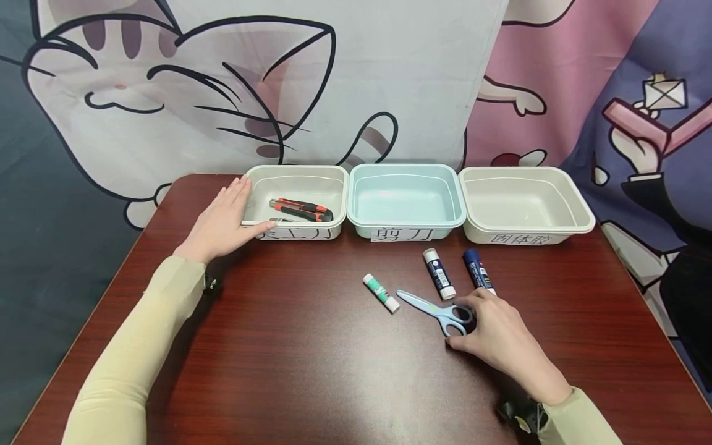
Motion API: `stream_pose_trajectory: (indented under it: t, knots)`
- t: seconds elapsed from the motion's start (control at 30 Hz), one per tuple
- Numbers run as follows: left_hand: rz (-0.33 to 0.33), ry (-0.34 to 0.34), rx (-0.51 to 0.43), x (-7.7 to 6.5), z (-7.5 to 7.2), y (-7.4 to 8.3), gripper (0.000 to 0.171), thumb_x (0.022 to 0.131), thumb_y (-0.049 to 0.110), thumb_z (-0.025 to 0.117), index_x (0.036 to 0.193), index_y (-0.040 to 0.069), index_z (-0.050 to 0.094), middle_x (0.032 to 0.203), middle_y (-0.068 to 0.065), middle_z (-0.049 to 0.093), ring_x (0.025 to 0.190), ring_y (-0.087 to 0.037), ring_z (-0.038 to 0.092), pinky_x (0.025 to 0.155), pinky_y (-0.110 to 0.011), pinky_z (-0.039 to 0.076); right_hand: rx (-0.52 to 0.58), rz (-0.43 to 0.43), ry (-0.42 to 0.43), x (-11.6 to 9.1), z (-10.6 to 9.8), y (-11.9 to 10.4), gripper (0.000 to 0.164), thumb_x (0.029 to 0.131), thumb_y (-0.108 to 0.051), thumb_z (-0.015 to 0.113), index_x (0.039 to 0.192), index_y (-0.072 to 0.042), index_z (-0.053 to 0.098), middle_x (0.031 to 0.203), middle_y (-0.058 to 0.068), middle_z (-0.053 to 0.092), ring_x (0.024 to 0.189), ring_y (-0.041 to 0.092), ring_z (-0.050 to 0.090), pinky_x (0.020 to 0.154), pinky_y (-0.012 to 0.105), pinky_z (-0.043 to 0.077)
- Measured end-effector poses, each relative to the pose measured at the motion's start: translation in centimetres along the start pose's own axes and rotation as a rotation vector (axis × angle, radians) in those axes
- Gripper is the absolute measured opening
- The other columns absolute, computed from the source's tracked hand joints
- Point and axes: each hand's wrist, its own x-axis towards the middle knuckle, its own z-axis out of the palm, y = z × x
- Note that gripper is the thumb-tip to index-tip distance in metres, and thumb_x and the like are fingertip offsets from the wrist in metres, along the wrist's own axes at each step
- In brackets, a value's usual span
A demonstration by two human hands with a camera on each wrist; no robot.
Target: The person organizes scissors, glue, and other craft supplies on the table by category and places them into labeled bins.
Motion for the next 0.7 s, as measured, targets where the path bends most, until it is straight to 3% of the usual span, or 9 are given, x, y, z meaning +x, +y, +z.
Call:
stream_pose_trajectory:
  t: [0.4, 0.7]
  knots:
    - [0.003, -0.003, 0.000, -0.08, -0.13, 0.10, 0.116, 0.090, 0.080, 0.048, 0.160, -0.005, 0.012, 0.169, -0.015, 0.008, 0.154, -0.030, 0.008, 0.124, -0.039, 0.002, 0.012, 0.012, 0.008, 0.01, 0.00, 0.08, 0.055, 0.053, -0.033, 0.096, 0.097, -0.007, 0.076, 0.085, -0.006, 0.061, 0.067, 0.011, 0.054, 0.057, 0.035, 0.045]
    - [-0.006, -0.011, 0.004, 0.01, -0.01, 0.03, 0.117, 0.089, 0.082, 0.047, 0.161, -0.003, 0.011, 0.169, -0.013, 0.007, 0.155, -0.028, 0.005, 0.124, -0.039, 0.002, 0.043, 0.019, 0.045, 0.00, -0.36, 0.04, 0.050, 0.056, -0.032, 0.097, 0.098, -0.015, 0.077, 0.082, -0.010, 0.060, 0.068, 0.009, 0.056, 0.058, 0.032, 0.045]
